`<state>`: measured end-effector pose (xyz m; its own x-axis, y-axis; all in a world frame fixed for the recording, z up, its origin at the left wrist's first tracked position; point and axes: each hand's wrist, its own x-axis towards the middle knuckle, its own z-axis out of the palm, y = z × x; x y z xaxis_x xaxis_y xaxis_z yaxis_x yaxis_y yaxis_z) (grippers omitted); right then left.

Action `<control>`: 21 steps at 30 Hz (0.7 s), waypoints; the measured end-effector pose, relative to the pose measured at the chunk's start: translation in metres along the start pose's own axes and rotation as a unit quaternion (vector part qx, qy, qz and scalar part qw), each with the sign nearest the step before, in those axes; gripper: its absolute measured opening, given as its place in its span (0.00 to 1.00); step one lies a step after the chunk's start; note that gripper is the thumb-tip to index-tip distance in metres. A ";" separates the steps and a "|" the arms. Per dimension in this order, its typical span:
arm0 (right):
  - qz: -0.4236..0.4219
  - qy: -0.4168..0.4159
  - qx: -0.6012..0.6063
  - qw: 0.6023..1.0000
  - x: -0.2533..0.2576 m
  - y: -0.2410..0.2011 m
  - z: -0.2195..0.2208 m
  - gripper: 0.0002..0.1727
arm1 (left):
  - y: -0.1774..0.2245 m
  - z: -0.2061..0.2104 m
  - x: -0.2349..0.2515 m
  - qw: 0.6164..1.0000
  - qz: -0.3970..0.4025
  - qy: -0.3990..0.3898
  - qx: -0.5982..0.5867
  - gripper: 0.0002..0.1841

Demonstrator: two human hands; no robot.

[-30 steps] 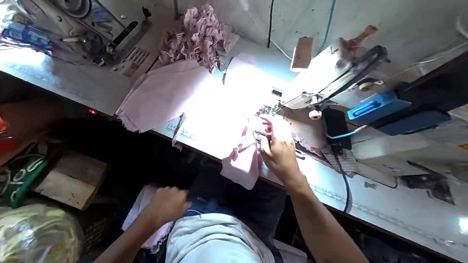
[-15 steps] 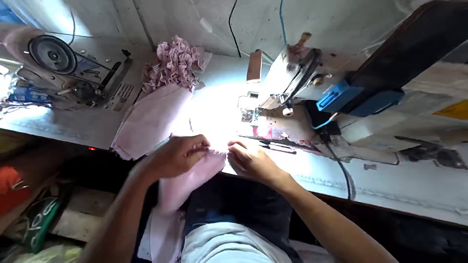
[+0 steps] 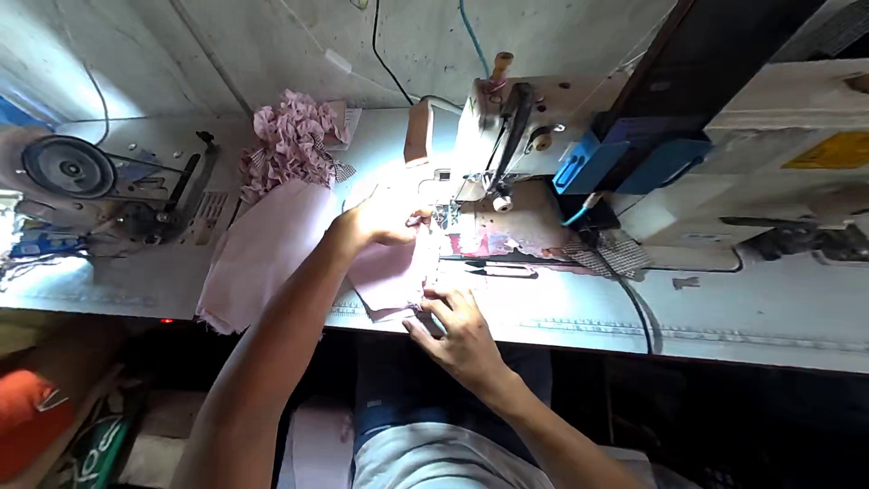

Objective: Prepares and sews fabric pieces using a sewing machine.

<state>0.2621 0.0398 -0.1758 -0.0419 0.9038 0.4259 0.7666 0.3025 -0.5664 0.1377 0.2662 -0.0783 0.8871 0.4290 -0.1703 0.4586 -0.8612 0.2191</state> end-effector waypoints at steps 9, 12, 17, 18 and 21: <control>0.062 0.059 0.083 0.993 0.003 0.002 0.001 0.10 | 0.017 0.028 0.002 0.987 -0.020 0.156 -0.021 0.19; 0.074 0.064 0.113 0.989 0.005 0.002 -0.004 0.08 | 0.063 0.051 -0.025 0.947 -0.154 0.278 -0.047 0.13; 0.095 0.059 0.188 0.976 -0.001 -0.012 -0.005 0.08 | 0.091 0.073 -0.062 0.924 -0.269 0.157 -0.221 0.22; 0.086 0.055 0.214 0.971 -0.005 -0.016 -0.003 0.07 | 0.093 0.072 -0.069 0.925 -0.269 0.132 -0.231 0.24; 0.012 0.050 0.284 0.958 -0.017 -0.021 0.004 0.08 | 0.101 0.063 -0.089 0.909 -0.236 0.071 -0.337 0.24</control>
<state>0.2442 0.0194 -0.1739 0.0545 0.8882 0.4563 0.2941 0.4224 -0.8574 0.1020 0.1237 -0.1012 0.5599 0.7787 -0.2830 0.6753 -0.2310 0.7004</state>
